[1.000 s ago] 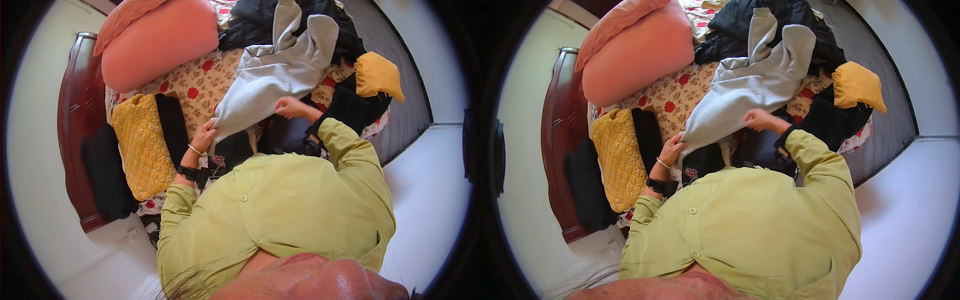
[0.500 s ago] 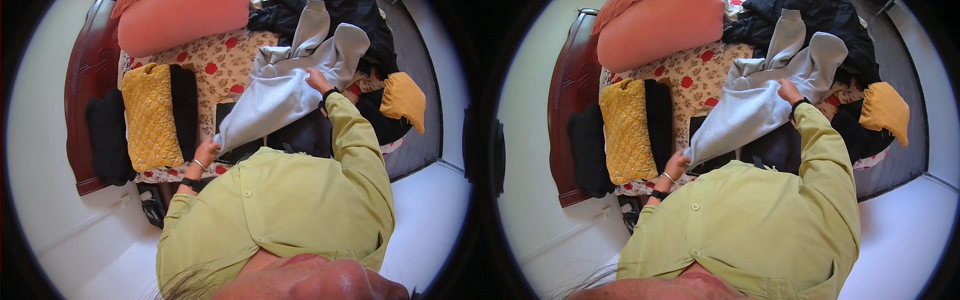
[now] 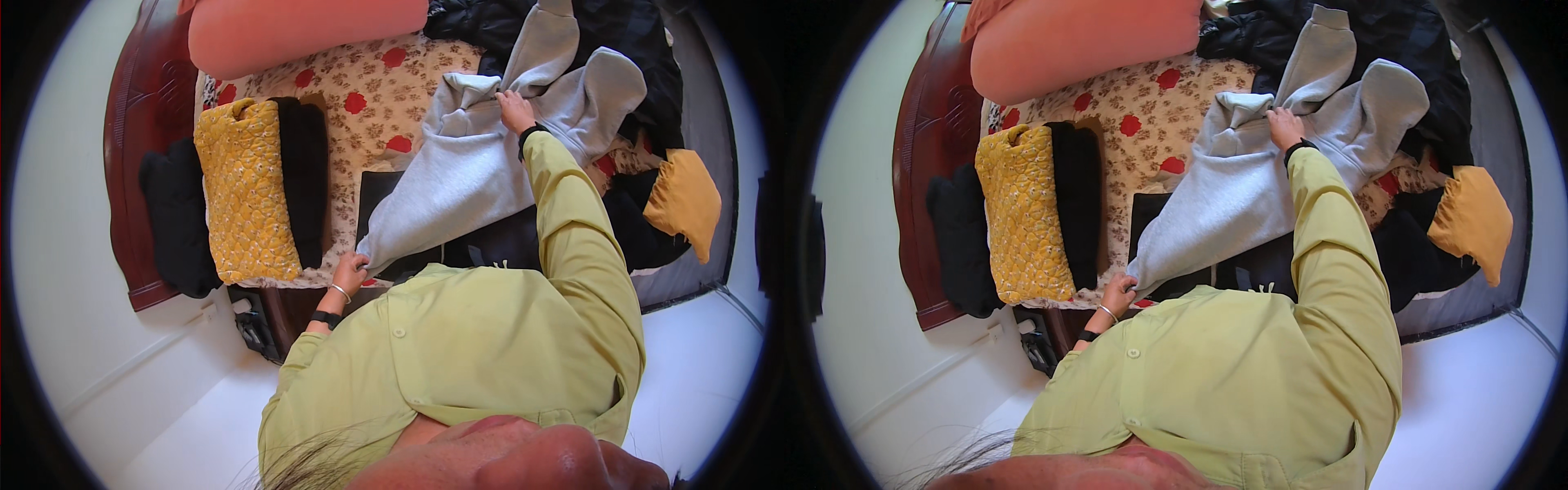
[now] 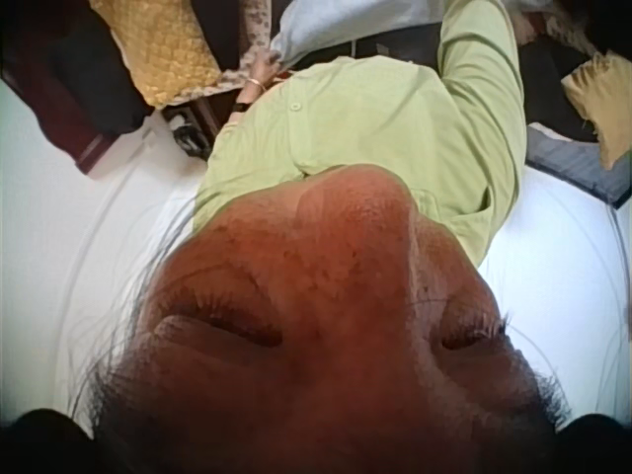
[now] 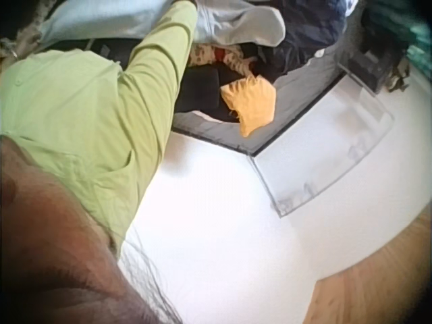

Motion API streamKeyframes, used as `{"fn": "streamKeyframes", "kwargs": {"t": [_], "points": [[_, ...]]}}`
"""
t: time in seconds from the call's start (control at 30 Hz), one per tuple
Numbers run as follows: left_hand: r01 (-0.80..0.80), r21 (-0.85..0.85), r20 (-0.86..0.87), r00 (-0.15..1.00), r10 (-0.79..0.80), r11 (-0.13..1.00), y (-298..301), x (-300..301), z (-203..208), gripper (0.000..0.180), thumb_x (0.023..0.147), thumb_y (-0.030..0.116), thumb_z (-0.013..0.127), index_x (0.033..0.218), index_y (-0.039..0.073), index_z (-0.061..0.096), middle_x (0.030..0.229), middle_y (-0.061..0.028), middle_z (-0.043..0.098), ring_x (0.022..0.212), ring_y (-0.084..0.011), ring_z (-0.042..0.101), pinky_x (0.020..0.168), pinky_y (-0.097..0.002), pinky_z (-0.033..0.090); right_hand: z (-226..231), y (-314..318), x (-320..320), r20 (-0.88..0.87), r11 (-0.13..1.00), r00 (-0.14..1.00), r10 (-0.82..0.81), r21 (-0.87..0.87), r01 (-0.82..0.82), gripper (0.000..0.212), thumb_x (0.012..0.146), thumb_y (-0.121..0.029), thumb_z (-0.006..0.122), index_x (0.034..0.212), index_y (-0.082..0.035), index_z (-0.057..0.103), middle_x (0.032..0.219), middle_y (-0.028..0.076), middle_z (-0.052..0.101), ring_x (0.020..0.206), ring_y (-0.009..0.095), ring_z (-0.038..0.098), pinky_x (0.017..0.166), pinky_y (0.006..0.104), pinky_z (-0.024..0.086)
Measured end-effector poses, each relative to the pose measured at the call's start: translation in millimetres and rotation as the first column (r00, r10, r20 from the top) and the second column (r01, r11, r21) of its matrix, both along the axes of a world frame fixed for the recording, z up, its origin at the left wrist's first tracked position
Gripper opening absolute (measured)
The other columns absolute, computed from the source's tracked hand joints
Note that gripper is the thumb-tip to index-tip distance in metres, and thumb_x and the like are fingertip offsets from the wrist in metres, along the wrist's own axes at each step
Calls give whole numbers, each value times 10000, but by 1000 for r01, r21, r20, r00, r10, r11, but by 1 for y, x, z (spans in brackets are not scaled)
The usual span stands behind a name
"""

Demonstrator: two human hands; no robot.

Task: The person folds a yellow quilted jacket, a black pair of pants, a dark grey shirt, a black t-shirt, and a light grey sweatshirt by hand on a bed.

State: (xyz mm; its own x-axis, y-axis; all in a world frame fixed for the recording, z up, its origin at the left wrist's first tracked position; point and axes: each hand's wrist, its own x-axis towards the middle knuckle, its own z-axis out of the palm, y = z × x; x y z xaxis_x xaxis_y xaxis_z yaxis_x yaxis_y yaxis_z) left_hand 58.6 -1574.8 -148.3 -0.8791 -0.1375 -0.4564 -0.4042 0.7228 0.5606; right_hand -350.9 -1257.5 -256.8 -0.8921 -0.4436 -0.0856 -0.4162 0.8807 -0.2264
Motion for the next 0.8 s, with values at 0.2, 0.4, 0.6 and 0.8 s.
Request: {"fn": "streamKeyframes", "kwargs": {"t": [0.2, 0.4, 0.6, 0.8], "points": [[-10, 75, -1, 1000, 10, 997, -2, 4, 4, 210, 629, 45, 549, 837, 47, 579, 815, -129, 487, 832, -295, 485, 739, -337, 406, 1, -29, 12, 73, 951, 989, 132, 271, -147, 125, 757, -160, 480, 816, -114, 580, 999, 71, 525, 983, 226, 494, 759, 417, 418], [14, 89, 86, 996, -22, 996, -10, -12, 10, 190, 630, 54, 544, 819, 35, 559, 795, -141, 537, 800, -306, 520, 721, -345, 422, 63, 4, -10, 58, 988, 998, -15, -153, 24, 220, 724, -256, 537, 869, -104, 474, 796, 182, 591, 771, 371, 562, 656, 472, 430], [-31, 281, -250, 963, 104, 959, -21, -74, 52, 123, 631, 90, 567, 724, 17, 534, 633, -18, 455, 591, -76, 439, 534, -228, 376, 249, 28, -54, -634, 897, 772, -46, -367, -247, 154, 748, -183, 533, 870, -112, 472, 737, 151, 572, 720, 362, 557, 572, 439, 451], [-230, 198, -761, 577, 298, 953, -38, -135, 156, 89, 671, -23, 535, 724, 47, 516, 663, -8, 435, 566, -55, 393, 505, -211, 336, 464, 55, 2, -851, 806, 414, -324, -477, -350, 177, 768, -168, 570, 903, -59, 534, 779, 101, 568, 674, 244, 564, 622, 291, 439]]}}
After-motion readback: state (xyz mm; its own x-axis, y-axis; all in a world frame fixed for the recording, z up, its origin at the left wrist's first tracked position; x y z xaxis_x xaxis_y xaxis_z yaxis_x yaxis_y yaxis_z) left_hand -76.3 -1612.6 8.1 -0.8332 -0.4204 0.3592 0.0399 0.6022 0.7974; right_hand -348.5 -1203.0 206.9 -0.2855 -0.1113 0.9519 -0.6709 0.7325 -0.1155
